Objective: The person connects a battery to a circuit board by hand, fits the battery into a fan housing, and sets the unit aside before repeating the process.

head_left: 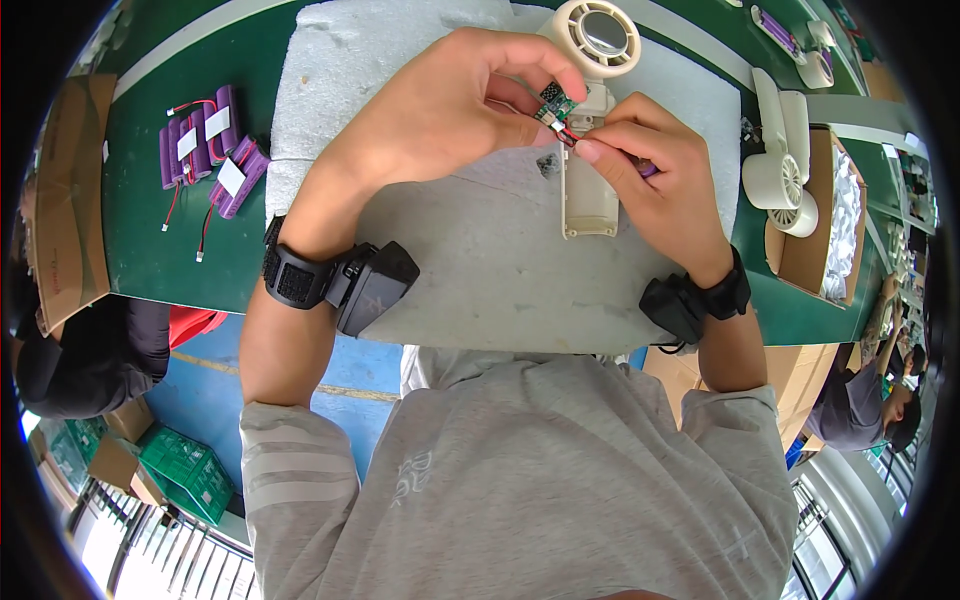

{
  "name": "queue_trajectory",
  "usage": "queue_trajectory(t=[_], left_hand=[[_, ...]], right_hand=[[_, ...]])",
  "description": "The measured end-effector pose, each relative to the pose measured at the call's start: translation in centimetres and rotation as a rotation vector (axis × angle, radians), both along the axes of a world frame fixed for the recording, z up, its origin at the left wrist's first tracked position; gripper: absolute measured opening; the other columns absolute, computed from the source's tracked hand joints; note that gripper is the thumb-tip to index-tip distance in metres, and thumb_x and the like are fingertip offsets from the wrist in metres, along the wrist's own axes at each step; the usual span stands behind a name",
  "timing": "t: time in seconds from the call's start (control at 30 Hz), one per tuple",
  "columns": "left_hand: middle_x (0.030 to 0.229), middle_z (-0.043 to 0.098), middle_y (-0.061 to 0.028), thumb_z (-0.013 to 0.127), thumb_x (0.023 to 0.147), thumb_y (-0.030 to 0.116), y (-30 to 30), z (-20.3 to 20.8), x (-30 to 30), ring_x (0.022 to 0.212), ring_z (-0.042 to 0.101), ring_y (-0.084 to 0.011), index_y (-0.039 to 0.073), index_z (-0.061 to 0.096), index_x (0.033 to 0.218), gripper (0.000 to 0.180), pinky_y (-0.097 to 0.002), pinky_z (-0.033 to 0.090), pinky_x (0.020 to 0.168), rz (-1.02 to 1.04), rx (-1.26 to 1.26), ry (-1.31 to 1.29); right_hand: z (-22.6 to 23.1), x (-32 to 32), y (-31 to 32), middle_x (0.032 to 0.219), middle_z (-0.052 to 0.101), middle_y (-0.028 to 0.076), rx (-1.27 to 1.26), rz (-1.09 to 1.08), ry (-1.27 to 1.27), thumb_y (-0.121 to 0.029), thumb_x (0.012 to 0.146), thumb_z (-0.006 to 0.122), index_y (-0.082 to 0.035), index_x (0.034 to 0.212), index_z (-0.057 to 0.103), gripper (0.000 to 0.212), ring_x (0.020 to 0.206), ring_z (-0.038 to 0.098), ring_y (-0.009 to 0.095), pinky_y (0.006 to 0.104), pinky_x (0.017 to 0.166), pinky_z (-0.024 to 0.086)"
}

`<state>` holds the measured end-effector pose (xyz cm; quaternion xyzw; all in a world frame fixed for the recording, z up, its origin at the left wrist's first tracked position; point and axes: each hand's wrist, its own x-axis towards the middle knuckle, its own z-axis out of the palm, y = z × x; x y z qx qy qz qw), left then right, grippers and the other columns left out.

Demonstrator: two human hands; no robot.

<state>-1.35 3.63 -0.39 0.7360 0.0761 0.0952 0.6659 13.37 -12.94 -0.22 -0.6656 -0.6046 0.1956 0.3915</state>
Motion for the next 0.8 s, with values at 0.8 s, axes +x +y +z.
queue_trajectory(t=[0.8], left_hand=[[0.095,0.069,-0.0058,0.063,0.079,-0.013,-0.09,-0.76,0.37,0.088,0.065,-0.0115,-0.001,0.065,0.113,0.035,-0.0266,0.054,0.081,0.059,-0.031,-0.069]], right_hand=[[0.34,-0.03,-0.10,0.079,0.056,0.004,0.031,0.004,0.006,-0.007,0.091,0.062,0.002,0.096,0.062,0.010,0.064,0.049,0.009,0.0224,0.056,0.037]])
